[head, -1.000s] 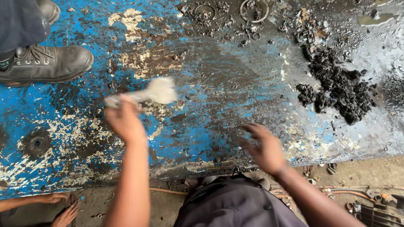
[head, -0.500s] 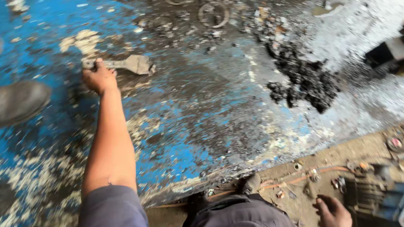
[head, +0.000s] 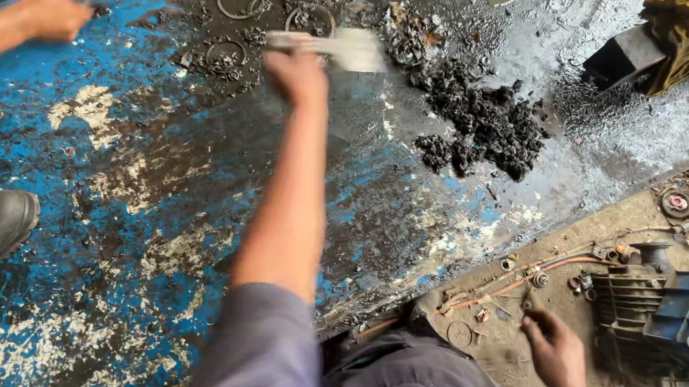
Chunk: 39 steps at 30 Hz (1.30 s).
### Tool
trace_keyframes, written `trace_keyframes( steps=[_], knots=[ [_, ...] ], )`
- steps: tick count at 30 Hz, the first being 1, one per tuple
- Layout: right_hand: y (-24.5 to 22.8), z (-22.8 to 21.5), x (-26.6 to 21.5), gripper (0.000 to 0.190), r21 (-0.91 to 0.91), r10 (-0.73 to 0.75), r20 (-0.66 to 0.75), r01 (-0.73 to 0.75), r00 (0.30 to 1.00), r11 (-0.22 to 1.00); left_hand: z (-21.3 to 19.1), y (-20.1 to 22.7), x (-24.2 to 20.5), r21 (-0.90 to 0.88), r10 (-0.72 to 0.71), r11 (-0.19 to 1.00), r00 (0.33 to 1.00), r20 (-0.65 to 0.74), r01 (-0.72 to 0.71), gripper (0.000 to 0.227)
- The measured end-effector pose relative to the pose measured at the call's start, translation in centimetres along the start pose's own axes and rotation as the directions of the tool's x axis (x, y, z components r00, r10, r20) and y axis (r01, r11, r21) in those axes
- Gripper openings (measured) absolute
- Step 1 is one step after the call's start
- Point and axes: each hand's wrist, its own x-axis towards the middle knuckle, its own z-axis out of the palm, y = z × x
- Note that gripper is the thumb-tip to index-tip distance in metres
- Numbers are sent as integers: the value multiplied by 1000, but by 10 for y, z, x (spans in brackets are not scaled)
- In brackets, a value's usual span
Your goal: The person uses a metal scraper to remove a thick layer of black, tar-like residue from a blue painted metal surface. The person scrapes the material into a pile and occasionally uses their hand to clear debris.
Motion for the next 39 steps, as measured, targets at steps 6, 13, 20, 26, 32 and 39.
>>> trace_keyframes(
  steps=[6,13,20,26,32,39],
  knots=[
    [66,-9,49,31,236,183,4,-179,983,955,-275,16,166,52,254,966,899,-357,-252,12],
    [68,27,60,28,326,133,120,-166,984,930,-412,8,206,558,543,801,655,-525,-216,26],
    [-76,21,67,33,-20,-116,147,120,982,993,-364,-7,257,792,687,517,710,-157,-324,23],
    [-121,9,56,29,344,-114,155,55,981,937,-357,0,267,599,456,748,877,-152,-286,16],
    [-200,59,45,30,272,-324,244,256,914,928,-343,12,229,363,123,932,929,-348,12,15],
    [-316,110,41,76,-405,-590,506,777,630,482,-302,-35,204,90,-94,985,894,-438,148,14]
  ],
)
